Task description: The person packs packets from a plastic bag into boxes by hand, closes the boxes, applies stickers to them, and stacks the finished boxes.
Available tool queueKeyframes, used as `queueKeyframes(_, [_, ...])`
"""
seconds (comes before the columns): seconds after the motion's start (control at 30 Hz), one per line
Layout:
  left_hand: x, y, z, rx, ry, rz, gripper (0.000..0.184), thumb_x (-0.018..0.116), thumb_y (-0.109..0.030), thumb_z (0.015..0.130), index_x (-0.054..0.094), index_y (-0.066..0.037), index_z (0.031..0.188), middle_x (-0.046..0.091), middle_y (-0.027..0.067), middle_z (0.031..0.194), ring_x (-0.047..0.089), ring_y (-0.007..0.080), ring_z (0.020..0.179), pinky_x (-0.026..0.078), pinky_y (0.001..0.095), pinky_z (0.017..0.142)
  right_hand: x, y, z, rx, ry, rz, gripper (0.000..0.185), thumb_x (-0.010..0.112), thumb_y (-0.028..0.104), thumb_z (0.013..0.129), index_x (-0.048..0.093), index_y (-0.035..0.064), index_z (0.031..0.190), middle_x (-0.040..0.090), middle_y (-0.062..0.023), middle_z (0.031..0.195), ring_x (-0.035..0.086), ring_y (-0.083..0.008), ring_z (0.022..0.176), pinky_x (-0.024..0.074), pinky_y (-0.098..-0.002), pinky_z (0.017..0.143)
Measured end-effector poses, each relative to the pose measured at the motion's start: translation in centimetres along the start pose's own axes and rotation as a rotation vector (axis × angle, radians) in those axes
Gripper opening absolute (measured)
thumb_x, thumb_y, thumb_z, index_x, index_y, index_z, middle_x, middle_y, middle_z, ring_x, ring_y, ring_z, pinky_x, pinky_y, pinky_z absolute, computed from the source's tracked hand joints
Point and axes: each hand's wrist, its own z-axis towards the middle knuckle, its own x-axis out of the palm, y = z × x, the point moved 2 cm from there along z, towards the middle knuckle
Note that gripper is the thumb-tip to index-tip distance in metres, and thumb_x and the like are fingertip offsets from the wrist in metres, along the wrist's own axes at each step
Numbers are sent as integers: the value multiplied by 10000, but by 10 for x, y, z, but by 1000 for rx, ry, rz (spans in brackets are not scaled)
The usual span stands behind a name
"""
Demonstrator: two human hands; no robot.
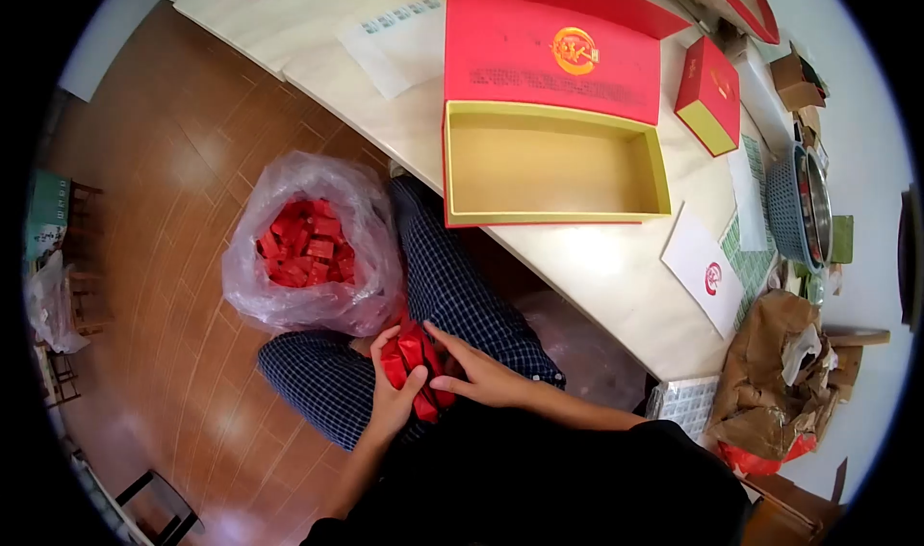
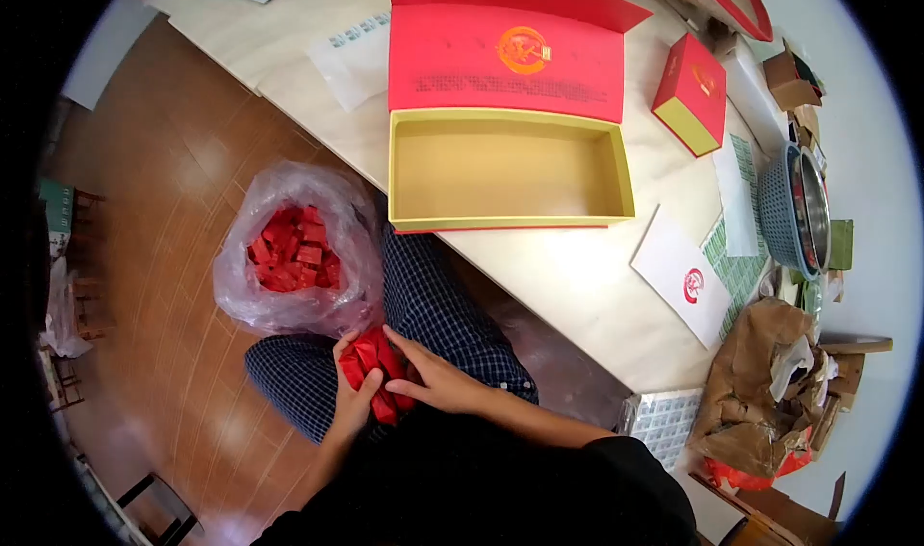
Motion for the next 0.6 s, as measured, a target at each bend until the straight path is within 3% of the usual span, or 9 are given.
queueKeyframes(0.07, [4, -11, 6, 65, -4, 94, 661, 656, -155, 881, 256, -85, 1402, 437, 136, 1313, 472, 219, 1197, 372, 364, 1031, -18, 18, 16, 339, 120, 354, 830, 628, 359, 907, 141, 63, 1510, 442, -210, 1312, 543, -220, 963, 459, -305, 857])
queueKeyframes(0.1, [5, -15, 14, 103, -11, 100, 665, 652, -172, 884, 253, -70, 1406, 436, 138, 1317, 475, 223, 1197, 365, 366, 1034, -21, 18, 23, 267, 31, 365, 801, 636, 338, 906, 175, 79, 1509, 488, -144, 1151, 476, -144, 805, 442, -264, 724])
queueKeyframes(0.13, [9, -26, 23, 117, -6, 105, 665, 652, -172, 884, 253, -70, 1406, 436, 138, 1317, 475, 223, 1197, 365, 366, 1034, -32, 26, 33, 267, 3, 385, 775, 642, 334, 901, 221, 75, 1498, 490, -117, 1084, 495, -154, 837, 446, -271, 741])
queueKeyframes(0.27, [57, -113, 64, 421, 188, 178, 671, 646, -164, 883, 244, -42, 1406, 416, 160, 1349, 460, 235, 1230, 369, 374, 1036, -99, 81, 66, -38, -228, 119, 699, 627, 270, 908, 278, 65, 1478, 497, -87, 1099, 487, -143, 854, 433, -258, 752])
queueKeyframes(0.4, [118, -177, 118, 712, 289, 318, 638, 662, -166, 874, 295, -35, 1379, 478, 167, 1274, 489, 235, 1202, 376, 363, 1029, -165, 110, 90, -197, -485, 159, 676, 590, 205, 926, 246, 86, 1495, 490, -47, 1017, 470, -102, 825, 418, -230, 738])
queueKeyframes(0.5, [148, -196, 160, 720, 286, 371, 577, 672, -244, 875, 351, -31, 1303, 496, 183, 1233, 519, 247, 1151, 409, 348, 980, -213, 117, 105, -224, -545, 132, 657, 564, 197, 946, 229, 99, 1503, 484, -22, 948, 463, -81, 810, 413, -209, 720])
queueKeyframes(0.6, [152, -180, 196, 598, 246, 381, 538, 608, -371, 912, 392, -23, 1261, 501, 213, 1215, 508, 321, 1137, 397, 400, 977, -232, 98, 117, -24, -476, 206, 592, 550, 229, 965, 287, 103, 1480, 488, -14, 901, 468, -81, 761, 419, -209, 683])
